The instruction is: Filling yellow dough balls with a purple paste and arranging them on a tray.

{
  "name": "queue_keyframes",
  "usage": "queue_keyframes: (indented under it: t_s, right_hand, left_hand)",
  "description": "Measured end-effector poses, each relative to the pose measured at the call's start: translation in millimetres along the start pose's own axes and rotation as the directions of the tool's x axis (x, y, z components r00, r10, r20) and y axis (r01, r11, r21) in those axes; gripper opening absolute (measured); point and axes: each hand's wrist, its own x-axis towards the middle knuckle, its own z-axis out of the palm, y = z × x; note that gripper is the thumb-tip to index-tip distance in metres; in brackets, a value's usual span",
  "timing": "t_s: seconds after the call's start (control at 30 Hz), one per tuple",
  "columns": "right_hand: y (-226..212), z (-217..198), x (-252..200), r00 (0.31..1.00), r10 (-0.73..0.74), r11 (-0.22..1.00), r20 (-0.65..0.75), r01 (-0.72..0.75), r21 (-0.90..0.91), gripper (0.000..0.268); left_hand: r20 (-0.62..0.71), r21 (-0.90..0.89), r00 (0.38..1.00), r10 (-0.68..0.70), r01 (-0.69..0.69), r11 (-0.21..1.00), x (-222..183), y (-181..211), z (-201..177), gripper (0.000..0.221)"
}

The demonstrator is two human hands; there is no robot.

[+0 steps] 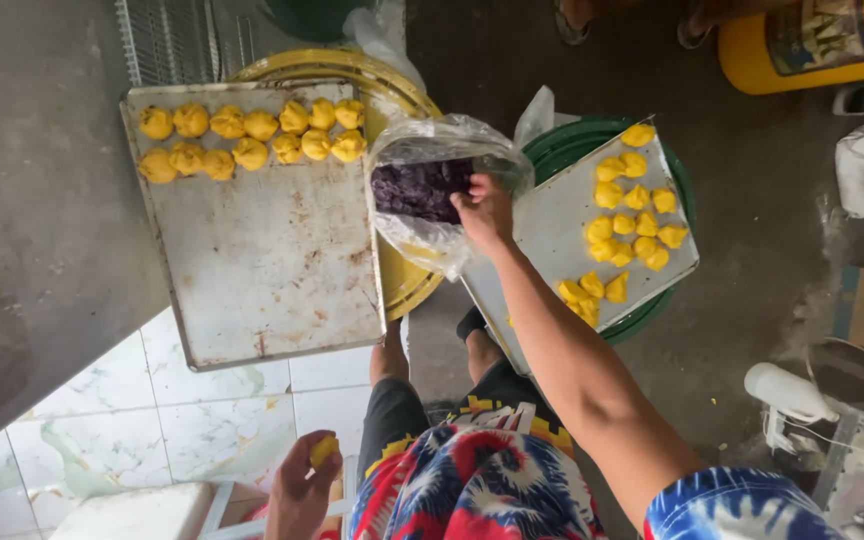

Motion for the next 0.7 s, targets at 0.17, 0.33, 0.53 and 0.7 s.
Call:
queue_keyframes:
  t_s: [0.17,0.33,0.53,0.7]
  right_hand:
    - [-38.5,-15.9,-18.9,0.818,-0.571,0.808,-0.076,0.542,-0.231,0.038]
    - [-70.1,-23.8,26.2,0.788,-0.607,0.706,0.106,0.596,-0.383,0.05]
    - [-67.4,-38.6,41.6,0.716,-0.677,0.643,0.173,0.689,-0.335,0.052]
    - [-57.8,-30.9,20.9,0.665,-0.744,0.554,0.073,0.673,-0.49,0.024]
  left_hand:
    - [0.086,-0.18,0.989,0.122,-0.105,0.978,18.8,-19.6,9.1,0.07]
    - [0.081,-0.061,0.945,0.316,-0.312,0.948,47.4,62.3,22.4,0.039]
    - [0.021,0.09,0.946,0.322,-0.323,0.942,143.2,160.3,59.4,0.04]
    - [-0.057,0.387,0.844,0.533,-0.474,0.791,226.8,277.9,82.6,0.057]
